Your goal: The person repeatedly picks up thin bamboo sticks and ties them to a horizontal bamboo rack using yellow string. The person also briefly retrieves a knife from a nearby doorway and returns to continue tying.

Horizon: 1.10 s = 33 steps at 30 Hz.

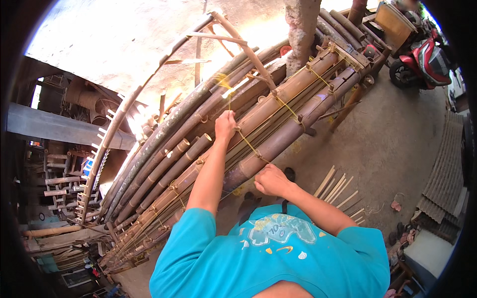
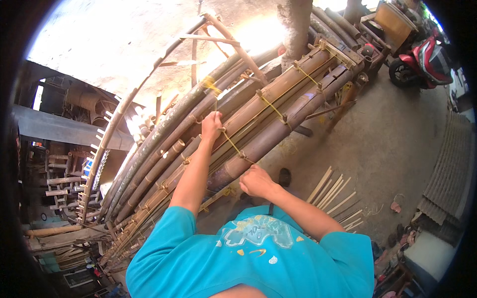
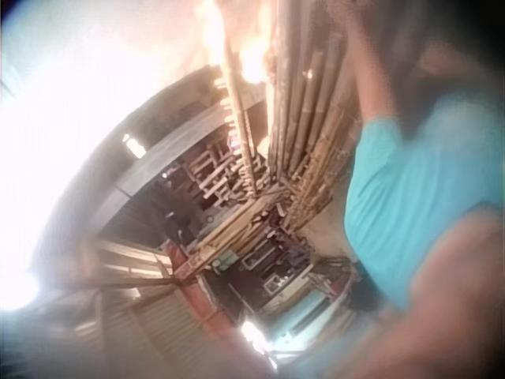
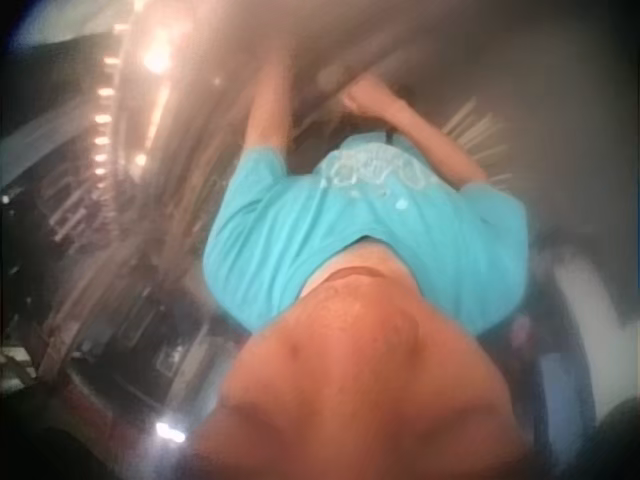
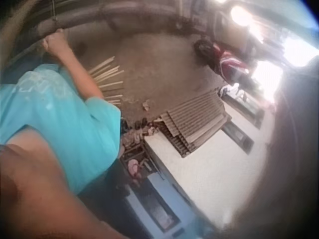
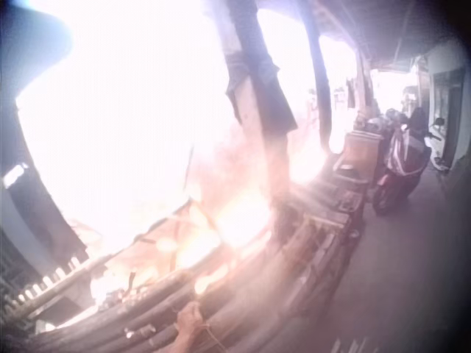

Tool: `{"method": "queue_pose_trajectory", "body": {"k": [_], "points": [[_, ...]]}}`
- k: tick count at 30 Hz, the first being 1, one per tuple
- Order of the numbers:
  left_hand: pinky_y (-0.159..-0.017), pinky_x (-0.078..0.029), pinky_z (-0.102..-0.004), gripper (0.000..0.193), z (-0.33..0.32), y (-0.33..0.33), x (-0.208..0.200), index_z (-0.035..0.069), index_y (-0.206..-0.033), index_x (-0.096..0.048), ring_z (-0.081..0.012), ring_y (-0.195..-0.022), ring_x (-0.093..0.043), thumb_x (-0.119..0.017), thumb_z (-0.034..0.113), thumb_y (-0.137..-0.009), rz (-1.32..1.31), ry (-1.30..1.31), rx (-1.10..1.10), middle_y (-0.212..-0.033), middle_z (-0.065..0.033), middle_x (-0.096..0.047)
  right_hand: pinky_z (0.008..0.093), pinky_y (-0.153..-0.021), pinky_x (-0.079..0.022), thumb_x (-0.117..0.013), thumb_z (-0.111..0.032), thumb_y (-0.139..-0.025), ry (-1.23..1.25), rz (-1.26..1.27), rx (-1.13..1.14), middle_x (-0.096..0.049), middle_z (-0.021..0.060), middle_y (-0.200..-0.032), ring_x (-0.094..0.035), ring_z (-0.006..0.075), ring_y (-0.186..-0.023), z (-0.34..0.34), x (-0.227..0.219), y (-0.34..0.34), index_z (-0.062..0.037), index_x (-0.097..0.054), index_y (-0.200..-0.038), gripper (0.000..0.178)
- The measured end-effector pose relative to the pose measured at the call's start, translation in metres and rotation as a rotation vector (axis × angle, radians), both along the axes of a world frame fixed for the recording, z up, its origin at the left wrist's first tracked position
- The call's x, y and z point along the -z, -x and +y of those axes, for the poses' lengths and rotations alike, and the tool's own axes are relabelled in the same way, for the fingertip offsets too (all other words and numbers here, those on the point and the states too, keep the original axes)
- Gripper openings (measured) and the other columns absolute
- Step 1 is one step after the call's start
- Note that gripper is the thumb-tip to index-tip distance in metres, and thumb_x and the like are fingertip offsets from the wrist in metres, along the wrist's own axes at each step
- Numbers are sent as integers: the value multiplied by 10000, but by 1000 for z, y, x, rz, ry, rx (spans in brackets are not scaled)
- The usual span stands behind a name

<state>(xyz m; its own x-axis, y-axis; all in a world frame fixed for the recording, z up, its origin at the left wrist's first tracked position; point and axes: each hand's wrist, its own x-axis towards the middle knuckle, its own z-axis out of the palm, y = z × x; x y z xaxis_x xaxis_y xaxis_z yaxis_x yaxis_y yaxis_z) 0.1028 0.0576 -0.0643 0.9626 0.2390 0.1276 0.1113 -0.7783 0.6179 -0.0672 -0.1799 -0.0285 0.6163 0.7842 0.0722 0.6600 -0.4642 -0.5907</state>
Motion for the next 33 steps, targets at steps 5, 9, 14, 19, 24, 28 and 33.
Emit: {"method": "queue_pose_trajectory", "body": {"k": [5, 9, 14, 19, 24, 28, 33], "points": [[-873, -497, -474, 376, 32, 26, -48, 17, -1167, -634, -413, -997, -640, -506, 318, -983, 14, 50, 150, -1039, -250, -670, 437, -831, -485, -573, -253, -928, -136, 281, 9, -666, 137, -1027, -635, 295, -916, 51, -1, 58, -67, -635, -1046, 229], [-855, -506, -408, 324, 107, 118, -71, 8, -1107, -649, -370, -999, -662, -531, 278, -975, 173, -147, 83, -1027, -212, -694, 378, -802, -515, -548, -312, -968, -788, 1635, 312, -674, 84, -1003, -651, 222, -910, 101, 20, 97, -108, -626, -1065, 239], [-856, -466, -385, 271, 83, 217, -53, 36, -1146, -594, -311, -1047, -657, -620, 175, -915, 236, -183, 178, -1149, -169, -685, 278, -682, -463, -475, -226, -965, -1821, 1055, 855, -585, 25, -775, -570, 125, -754, 185, 10, 58, -111, -514, -779, 222], [-927, -381, -485, 287, 91, 214, -7, 59, -1164, -612, -382, -1040, -624, -534, 214, -936, 61, 18, 122, -1063, -210, -684, 321, -747, -460, -445, -314, -1003, -604, 595, 75, -648, 89, -819, -596, 158, -808, 247, -87, -16, -34, -645, -898, 360], [-922, -328, -485, 290, 78, 213, -57, 102, -1058, -686, -379, -985, -638, -482, 295, -984, 102, 46, 131, -963, -197, -693, 448, -926, -455, -346, -565, -991, 296, 140, 283, -693, 211, -1028, -644, 332, -1006, 225, -30, -86, -51, -703, -1090, 634], [-923, -310, -460, 299, 96, 223, -34, 126, -1033, -698, -343, -928, -658, -472, 320, -1001, 44, -7, 43, -893, -174, -702, 398, -672, -480, -484, -376, -1003, -348, 524, -143, -569, 163, -632, -587, 236, -667, 179, -121, -33, 8, -571, -720, 485], [-936, -370, -411, 274, 74, 214, -61, 91, -1020, -701, -229, -870, -657, -501, 279, -1007, 163, 33, 13, -912, -120, -707, 460, -566, -444, -530, -302, -970, -551, 180, -39, -533, 219, -596, -542, 409, -573, 135, 21, 74, -2, -554, -639, 447]]}}
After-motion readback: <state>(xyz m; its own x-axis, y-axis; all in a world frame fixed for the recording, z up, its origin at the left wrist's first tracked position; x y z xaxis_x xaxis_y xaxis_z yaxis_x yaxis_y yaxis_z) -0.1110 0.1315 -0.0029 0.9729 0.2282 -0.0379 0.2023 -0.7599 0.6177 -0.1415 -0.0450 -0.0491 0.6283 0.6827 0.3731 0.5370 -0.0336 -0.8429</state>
